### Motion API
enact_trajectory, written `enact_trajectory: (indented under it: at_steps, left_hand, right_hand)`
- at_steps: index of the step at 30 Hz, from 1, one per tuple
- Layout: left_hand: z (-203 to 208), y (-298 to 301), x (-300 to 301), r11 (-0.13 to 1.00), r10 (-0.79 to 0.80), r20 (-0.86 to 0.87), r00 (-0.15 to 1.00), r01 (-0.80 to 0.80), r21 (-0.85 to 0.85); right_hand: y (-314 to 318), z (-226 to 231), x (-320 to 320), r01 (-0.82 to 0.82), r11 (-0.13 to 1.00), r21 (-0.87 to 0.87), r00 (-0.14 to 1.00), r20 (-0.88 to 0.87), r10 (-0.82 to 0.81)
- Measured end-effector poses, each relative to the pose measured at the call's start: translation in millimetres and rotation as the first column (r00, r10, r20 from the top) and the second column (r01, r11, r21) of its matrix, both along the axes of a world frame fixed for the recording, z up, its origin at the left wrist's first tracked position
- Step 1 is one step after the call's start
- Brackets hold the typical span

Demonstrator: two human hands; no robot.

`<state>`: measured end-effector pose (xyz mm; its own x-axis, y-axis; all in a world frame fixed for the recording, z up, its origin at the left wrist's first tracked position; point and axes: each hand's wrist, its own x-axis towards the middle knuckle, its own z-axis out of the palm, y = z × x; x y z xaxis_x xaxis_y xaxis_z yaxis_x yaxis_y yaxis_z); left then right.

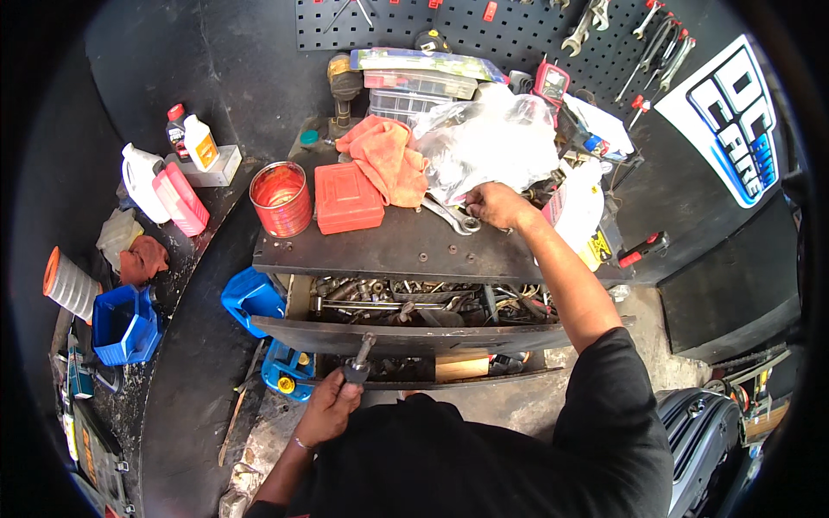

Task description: The person uses a digital caliper to measure a cylindrical metal part, then places the part on a workbench and retrieves a wrench from a tool drawer. The person handles the metal part and caliper throughout, moving between the workbench and a tool cabinet.

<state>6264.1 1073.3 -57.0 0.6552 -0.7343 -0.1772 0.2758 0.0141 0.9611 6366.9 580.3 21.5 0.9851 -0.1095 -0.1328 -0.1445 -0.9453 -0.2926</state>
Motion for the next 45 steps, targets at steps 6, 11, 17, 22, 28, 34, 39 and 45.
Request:
enact_trajectory:
  at_steps: [6, 11, 17, 22, 28, 34, 39, 45]
  left_hand:
    - [17.7, -14.8, 7.0, 0.837, -0.076, 0.751, 0.657, -0.367, 0.405]
    - [30.0, -12.8, 28.3, 0.804, -0.051, 0.805, 0.591, -0.454, 0.384]
    - [35.2, -11.4, 36.8, 0.823, 0.015, 0.769, 0.639, -0.445, 0.353]
    - [32.8, -16.5, 32.2, 0.822, 0.007, 0.783, 0.622, -0.450, 0.350]
    - [32.5, -17.4, 28.5, 0.813, -0.022, 0.879, 0.477, -0.503, 0.293]
    - [33.0, -18.7, 20.3, 0.772, -0.020, 0.902, 0.431, -0.567, 0.289]
    - [34.9, -16.9, 15.9, 0.759, -0.025, 0.873, 0.487, -0.559, 0.334]
    - [35.2, -14.1, 9.4, 0.768, -0.015, 0.852, 0.524, -0.540, 0.346]
  right_hand:
    - [13.7, 17.5, 1.8, -0.022, 0.997, -0.079, 0.997, 0.075, 0.028]
    - [33.6, 75.0, -33.9, 0.010, 1.000, -0.017, 1.000, 0.010, -0.010]
    - [147.9, 41.0, -145.5, -0.027, 0.480, 0.877, 0.999, 0.011, 0.035]
    - [208.9, -9.5, -172.7, 0.053, 0.319, 0.946, 0.998, -0.058, 0.006]
    - [221.5, -8.7, -182.8, 0.165, 0.212, 0.963, 0.985, -0.173, 0.018]
    - [240.2, -1.0, -189.9, 0.300, 0.264, 0.917, 0.950, -0.312, 0.003]
    - [257.5, -16.3, -188.2, 0.215, 0.340, 0.915, 0.977, -0.199, -0.080]
    - [260.3, -31.8, -192.4, 0.226, 0.178, 0.958, 0.974, -0.222, -0.041]
